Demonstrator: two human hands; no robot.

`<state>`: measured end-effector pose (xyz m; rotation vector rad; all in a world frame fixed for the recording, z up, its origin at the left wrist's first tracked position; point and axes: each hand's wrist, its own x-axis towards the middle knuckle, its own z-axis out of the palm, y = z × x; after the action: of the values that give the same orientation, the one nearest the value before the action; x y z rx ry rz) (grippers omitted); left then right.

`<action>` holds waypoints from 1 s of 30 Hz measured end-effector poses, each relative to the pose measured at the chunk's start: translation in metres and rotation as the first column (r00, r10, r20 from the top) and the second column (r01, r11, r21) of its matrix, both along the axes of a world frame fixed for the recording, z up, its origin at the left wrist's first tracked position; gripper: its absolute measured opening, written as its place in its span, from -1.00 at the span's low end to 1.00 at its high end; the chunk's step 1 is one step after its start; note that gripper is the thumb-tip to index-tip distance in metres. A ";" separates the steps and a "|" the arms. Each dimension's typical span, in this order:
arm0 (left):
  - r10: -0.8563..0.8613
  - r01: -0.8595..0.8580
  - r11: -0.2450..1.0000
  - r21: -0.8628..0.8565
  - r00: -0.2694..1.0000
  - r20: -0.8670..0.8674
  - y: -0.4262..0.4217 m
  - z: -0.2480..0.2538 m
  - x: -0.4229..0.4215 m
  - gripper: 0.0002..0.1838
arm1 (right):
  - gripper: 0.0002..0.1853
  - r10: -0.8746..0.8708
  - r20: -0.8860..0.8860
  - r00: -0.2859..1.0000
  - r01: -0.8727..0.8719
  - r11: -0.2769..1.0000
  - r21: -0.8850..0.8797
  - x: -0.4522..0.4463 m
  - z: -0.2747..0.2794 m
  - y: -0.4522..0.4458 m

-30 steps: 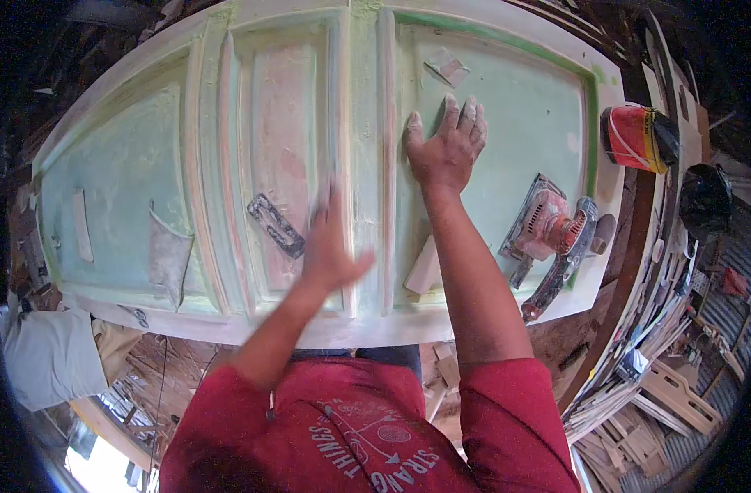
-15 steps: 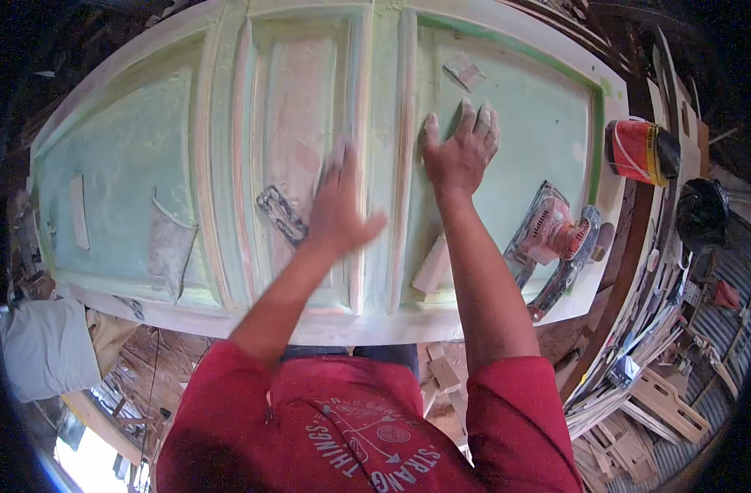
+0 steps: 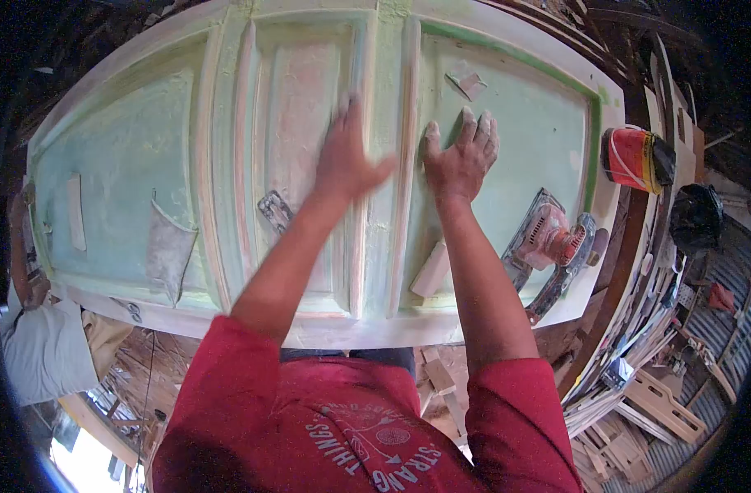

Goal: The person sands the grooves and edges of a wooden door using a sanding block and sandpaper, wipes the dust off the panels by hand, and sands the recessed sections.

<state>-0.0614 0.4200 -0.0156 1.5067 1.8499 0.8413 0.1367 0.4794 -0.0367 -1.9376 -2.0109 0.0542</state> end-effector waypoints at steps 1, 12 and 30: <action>-0.045 0.045 0.999 -0.009 0.999 -0.027 -0.037 0.008 0.006 0.38 | -0.21 0.003 0.005 1.000 -0.003 1.000 0.004 0.000 -0.001 0.000; 0.004 -0.006 0.999 -0.036 0.999 -0.048 0.125 0.008 -0.026 0.44 | -0.21 -0.007 0.016 1.000 0.008 1.000 -0.023 -0.001 0.005 0.000; -0.019 0.109 0.924 -0.367 0.971 0.239 -0.271 0.084 0.021 -0.27 | -0.12 0.031 -0.001 1.000 -0.031 0.999 0.008 0.005 -0.004 0.000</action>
<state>-0.0404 0.1493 0.0680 1.1673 1.6646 0.5601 0.1419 0.4789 -0.0411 -1.9012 -2.0367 0.0549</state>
